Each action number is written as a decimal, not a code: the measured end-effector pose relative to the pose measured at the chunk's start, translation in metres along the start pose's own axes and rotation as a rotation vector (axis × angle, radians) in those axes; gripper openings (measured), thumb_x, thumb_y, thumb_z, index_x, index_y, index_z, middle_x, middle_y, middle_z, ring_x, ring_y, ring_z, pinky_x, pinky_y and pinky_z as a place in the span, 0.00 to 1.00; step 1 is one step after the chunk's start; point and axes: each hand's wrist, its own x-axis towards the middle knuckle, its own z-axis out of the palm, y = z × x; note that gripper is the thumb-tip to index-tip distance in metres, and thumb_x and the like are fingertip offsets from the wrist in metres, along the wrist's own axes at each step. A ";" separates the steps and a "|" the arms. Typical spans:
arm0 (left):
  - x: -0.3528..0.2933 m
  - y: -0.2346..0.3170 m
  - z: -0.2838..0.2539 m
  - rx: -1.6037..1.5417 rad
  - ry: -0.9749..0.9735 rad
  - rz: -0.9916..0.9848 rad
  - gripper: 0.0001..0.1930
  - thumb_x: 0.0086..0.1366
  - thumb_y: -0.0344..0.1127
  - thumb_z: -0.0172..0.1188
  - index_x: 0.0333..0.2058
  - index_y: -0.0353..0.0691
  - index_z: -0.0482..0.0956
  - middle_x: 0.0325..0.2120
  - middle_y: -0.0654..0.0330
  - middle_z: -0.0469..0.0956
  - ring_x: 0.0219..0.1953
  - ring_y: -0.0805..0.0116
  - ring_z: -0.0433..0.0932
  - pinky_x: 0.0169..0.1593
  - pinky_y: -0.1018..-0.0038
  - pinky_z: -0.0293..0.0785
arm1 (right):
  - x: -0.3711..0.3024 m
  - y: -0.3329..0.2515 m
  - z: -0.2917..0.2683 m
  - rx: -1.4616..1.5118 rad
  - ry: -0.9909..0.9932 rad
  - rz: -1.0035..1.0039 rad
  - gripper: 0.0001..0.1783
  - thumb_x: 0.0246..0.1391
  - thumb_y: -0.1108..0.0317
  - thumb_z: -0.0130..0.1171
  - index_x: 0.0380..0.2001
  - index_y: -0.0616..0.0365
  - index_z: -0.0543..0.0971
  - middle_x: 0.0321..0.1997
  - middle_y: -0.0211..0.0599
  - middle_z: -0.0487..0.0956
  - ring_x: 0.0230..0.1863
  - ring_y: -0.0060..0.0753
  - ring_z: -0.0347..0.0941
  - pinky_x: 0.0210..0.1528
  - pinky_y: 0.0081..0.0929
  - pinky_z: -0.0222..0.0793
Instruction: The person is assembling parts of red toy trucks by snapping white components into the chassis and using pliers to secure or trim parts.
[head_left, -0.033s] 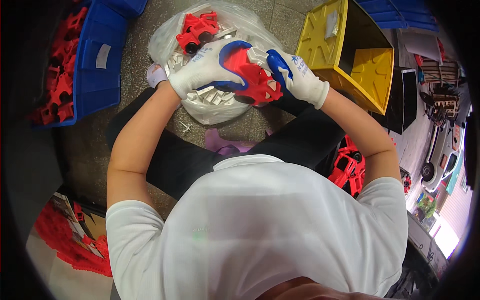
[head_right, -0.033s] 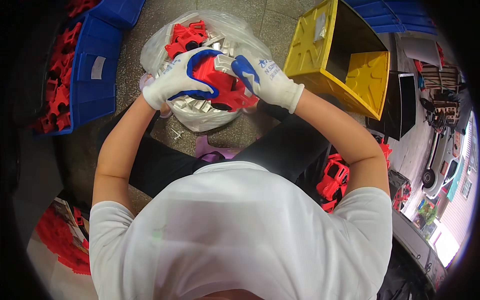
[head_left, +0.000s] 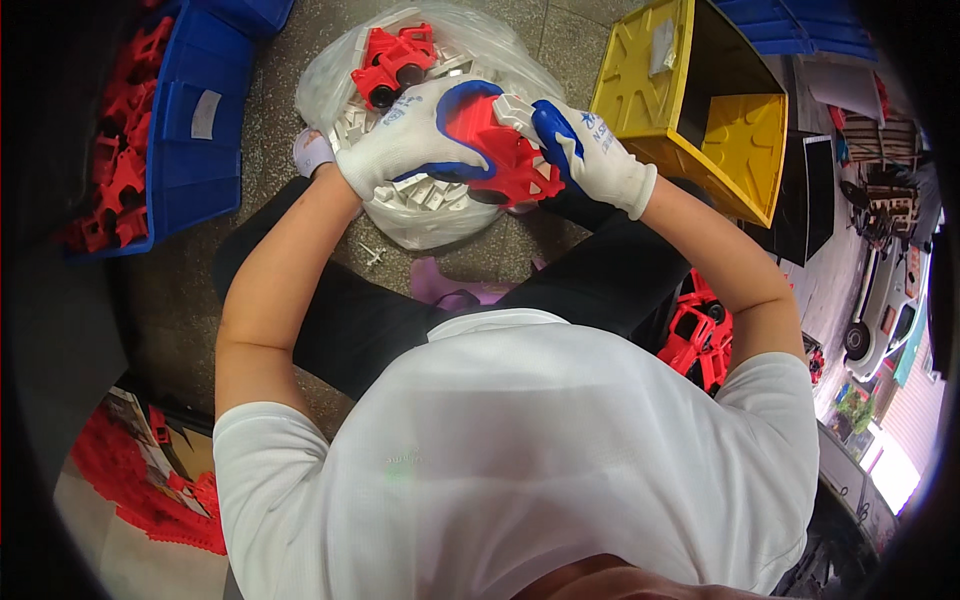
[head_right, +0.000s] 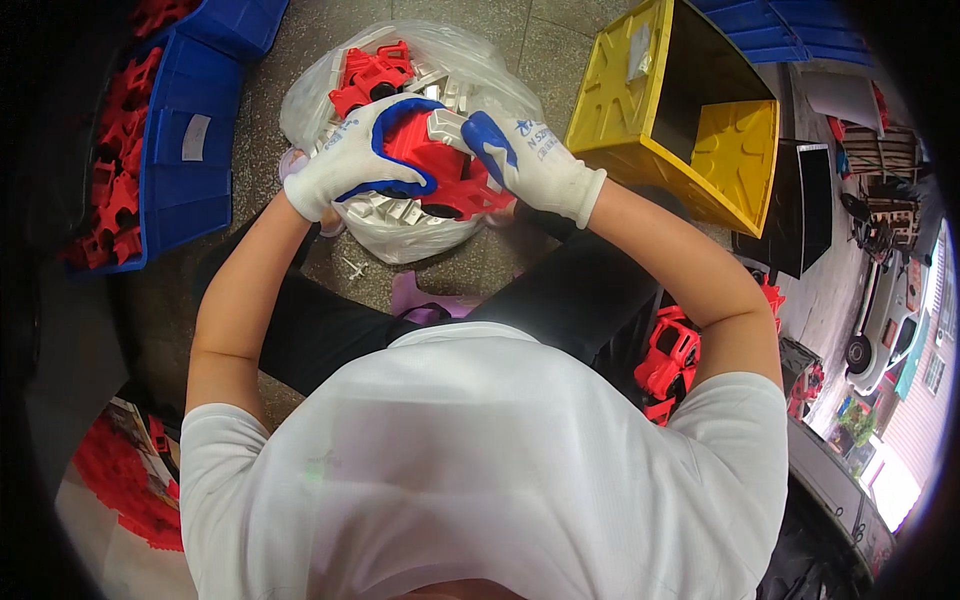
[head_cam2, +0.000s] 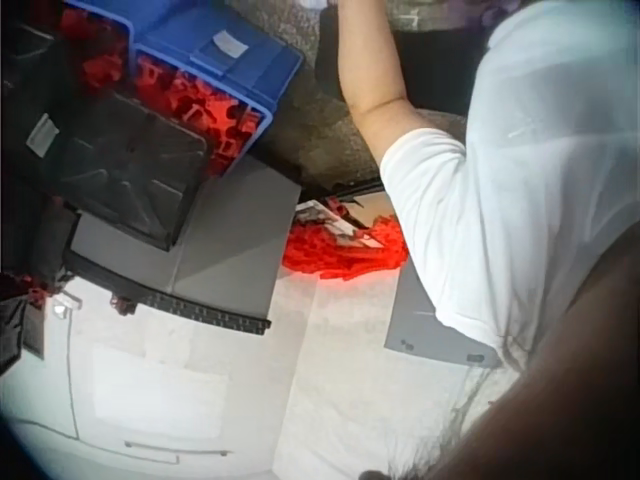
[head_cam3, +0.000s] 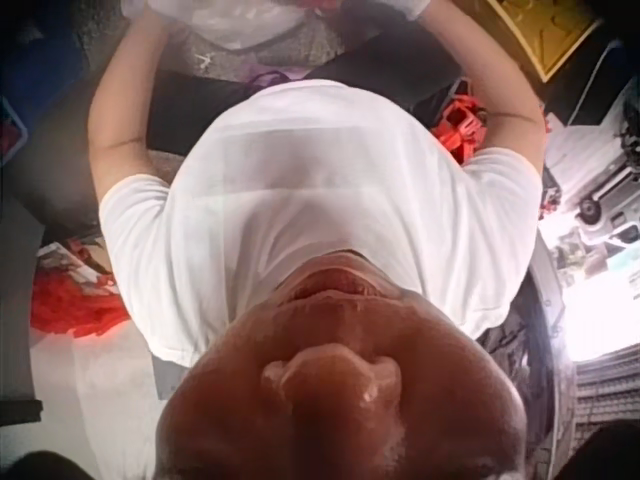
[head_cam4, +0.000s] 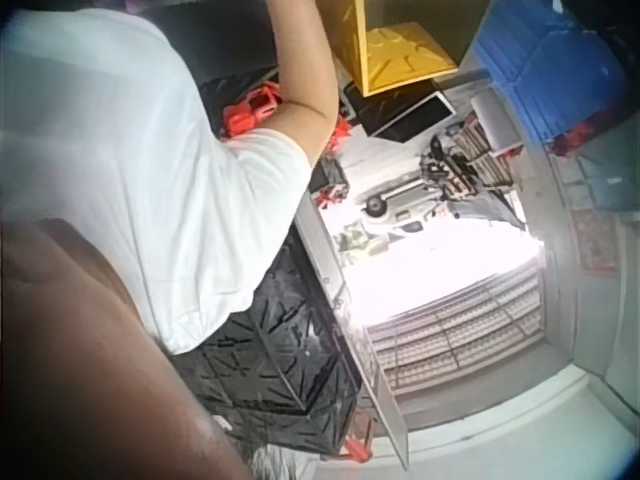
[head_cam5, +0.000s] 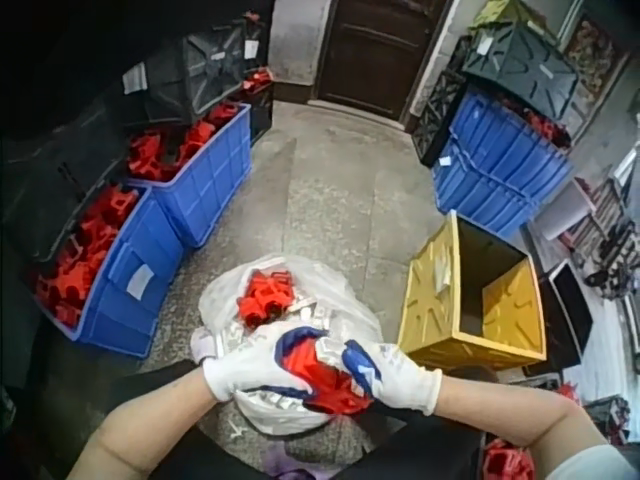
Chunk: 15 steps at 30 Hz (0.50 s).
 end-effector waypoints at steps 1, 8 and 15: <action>0.000 -0.002 0.000 0.035 0.017 0.008 0.36 0.38 0.41 0.74 0.49 0.40 0.74 0.44 0.52 0.75 0.48 0.56 0.74 0.54 0.67 0.68 | 0.000 -0.004 0.001 0.031 -0.043 0.096 0.21 0.65 0.63 0.40 0.54 0.68 0.65 0.47 0.59 0.74 0.47 0.62 0.70 0.50 0.41 0.67; 0.000 -0.007 0.005 0.119 0.057 -0.029 0.37 0.36 0.43 0.73 0.49 0.38 0.74 0.43 0.49 0.75 0.47 0.55 0.74 0.53 0.66 0.69 | -0.011 0.009 0.021 -0.284 0.074 -0.194 0.22 0.58 0.66 0.48 0.54 0.65 0.66 0.46 0.57 0.72 0.44 0.57 0.71 0.45 0.42 0.69; -0.004 -0.002 0.007 0.088 -0.003 -0.144 0.35 0.35 0.41 0.73 0.46 0.37 0.76 0.40 0.48 0.77 0.44 0.55 0.76 0.50 0.67 0.71 | -0.011 0.000 0.036 -0.325 -0.054 -0.005 0.22 0.53 0.68 0.51 0.51 0.66 0.68 0.40 0.56 0.73 0.36 0.56 0.72 0.37 0.45 0.68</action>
